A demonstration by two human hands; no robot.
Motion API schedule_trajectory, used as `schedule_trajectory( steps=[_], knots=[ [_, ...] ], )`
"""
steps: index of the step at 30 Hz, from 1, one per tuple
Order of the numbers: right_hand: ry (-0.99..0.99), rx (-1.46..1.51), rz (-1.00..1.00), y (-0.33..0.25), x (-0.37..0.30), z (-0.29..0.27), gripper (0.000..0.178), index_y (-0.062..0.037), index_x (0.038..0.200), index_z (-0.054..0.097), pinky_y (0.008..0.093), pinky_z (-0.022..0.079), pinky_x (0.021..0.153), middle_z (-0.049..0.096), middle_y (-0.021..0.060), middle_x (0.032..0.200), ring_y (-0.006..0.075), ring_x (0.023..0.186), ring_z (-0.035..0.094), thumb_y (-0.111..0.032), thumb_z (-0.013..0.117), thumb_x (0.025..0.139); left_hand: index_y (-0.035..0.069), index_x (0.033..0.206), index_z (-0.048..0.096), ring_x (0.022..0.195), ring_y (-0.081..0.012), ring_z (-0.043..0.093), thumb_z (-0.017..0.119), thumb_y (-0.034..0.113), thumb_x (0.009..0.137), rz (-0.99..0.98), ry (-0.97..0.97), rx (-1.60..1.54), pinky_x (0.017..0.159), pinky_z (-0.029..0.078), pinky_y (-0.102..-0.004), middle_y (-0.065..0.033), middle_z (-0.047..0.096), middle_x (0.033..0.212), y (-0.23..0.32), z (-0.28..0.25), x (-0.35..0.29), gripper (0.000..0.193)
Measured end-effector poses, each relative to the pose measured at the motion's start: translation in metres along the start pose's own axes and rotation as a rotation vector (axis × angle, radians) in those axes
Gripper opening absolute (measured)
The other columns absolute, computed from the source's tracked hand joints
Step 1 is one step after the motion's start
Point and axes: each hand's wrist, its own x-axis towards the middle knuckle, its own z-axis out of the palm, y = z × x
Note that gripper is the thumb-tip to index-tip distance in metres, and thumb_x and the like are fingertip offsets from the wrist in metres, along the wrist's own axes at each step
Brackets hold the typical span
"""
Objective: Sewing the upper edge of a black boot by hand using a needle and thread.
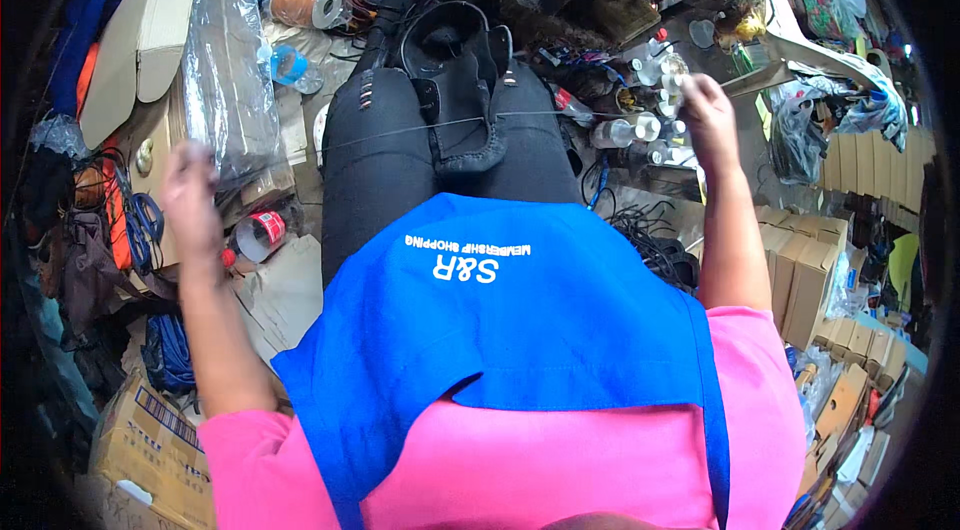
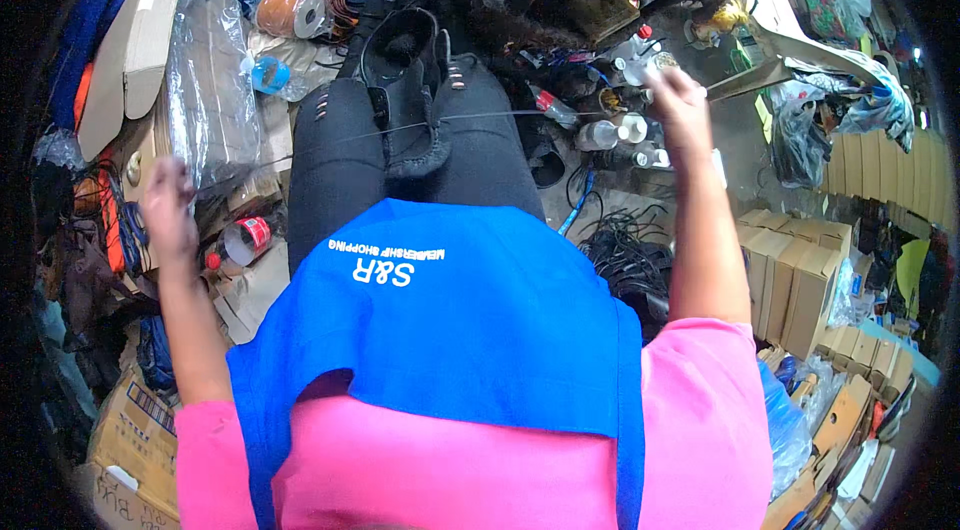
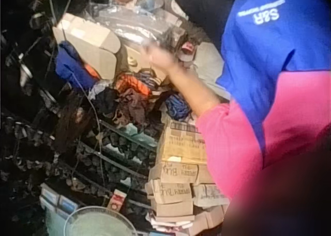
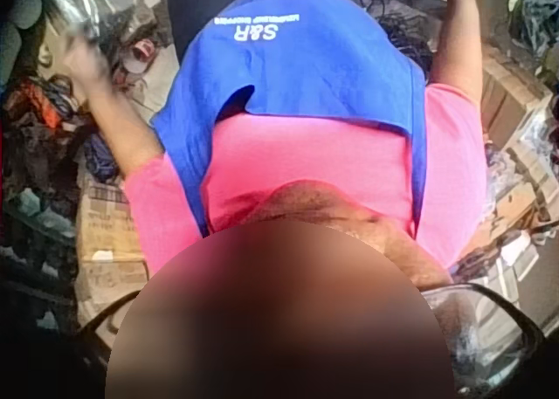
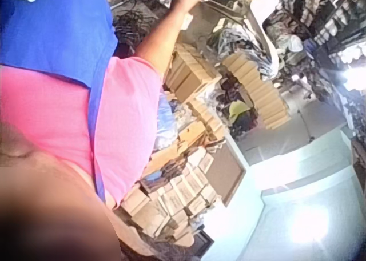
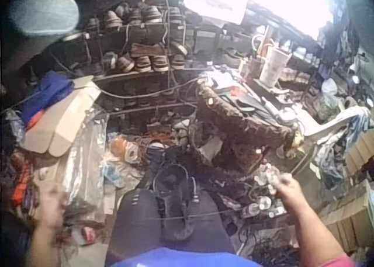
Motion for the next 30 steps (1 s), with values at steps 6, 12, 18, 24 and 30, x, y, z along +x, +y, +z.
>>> schedule_trajectory(
  steps=[6,12,18,24,30],
  knots=[
    [-0.522,-0.277,-0.428,-0.067,-0.016,0.135,0.019,-0.0055,0.097,0.07,0.0318,0.048,0.083,0.067,0.0071,0.092,0.0174,0.09,0.063,-0.012,0.07,0.079,0.005,0.104,0.066,0.109,-0.0268,0.059,0.071,0.009,0.076,0.474,-0.568,0.542,0.095,0.046,-0.0354,-0.0116,0.063,0.116,0.022,0.176,0.022,0.029],
    [-0.577,-0.448,-0.62,-0.068,-0.004,0.147,0.021,-0.0094,0.091,0.072,0.0322,0.051,0.073,0.065,0.0076,0.083,0.0217,0.081,0.063,-0.005,0.072,0.07,0.004,0.095,0.064,0.092,-0.0272,0.06,0.073,0.013,0.074,0.452,-0.765,0.611,0.082,0.048,-0.036,-0.012,0.059,0.094,0.008,0.218,0.045,0.025],
    [-0.644,-0.51,-0.584,-0.076,-0.001,0.146,0.018,-0.0107,0.088,0.072,0.0333,0.051,0.072,0.06,0.0073,0.082,0.0226,0.082,0.062,-0.005,0.072,0.07,0.002,0.088,0.066,0.086,-0.021,0.055,0.074,0.01,0.073,0.249,-0.907,0.545,0.08,0.045,-0.031,-0.0073,0.053,0.087,0.001,0.217,0.058,0.019],
    [-0.671,-0.407,-0.612,-0.06,0.0,0.157,0.017,-0.0096,0.086,0.072,0.0335,0.051,0.07,0.061,0.007,0.08,0.0226,0.079,0.063,-0.006,0.073,0.07,0.002,0.089,0.068,0.087,-0.0165,0.053,0.074,0.009,0.075,0.151,-0.935,0.341,0.081,0.044,-0.0295,-0.0038,0.053,0.087,-0.015,0.216,0.061,0.017],
    [-0.549,-0.309,-0.636,-0.047,-0.018,0.157,0.018,-0.0125,0.092,0.072,0.0333,0.051,0.067,0.061,0.007,0.079,0.0225,0.075,0.062,-0.008,0.073,0.074,0.003,0.097,0.07,0.085,-0.016,0.054,0.072,0.009,0.077,0.111,-1.008,0.364,0.08,0.044,-0.0285,-0.0039,0.053,0.083,-0.01,0.21,0.062,0.021]
  ],
)
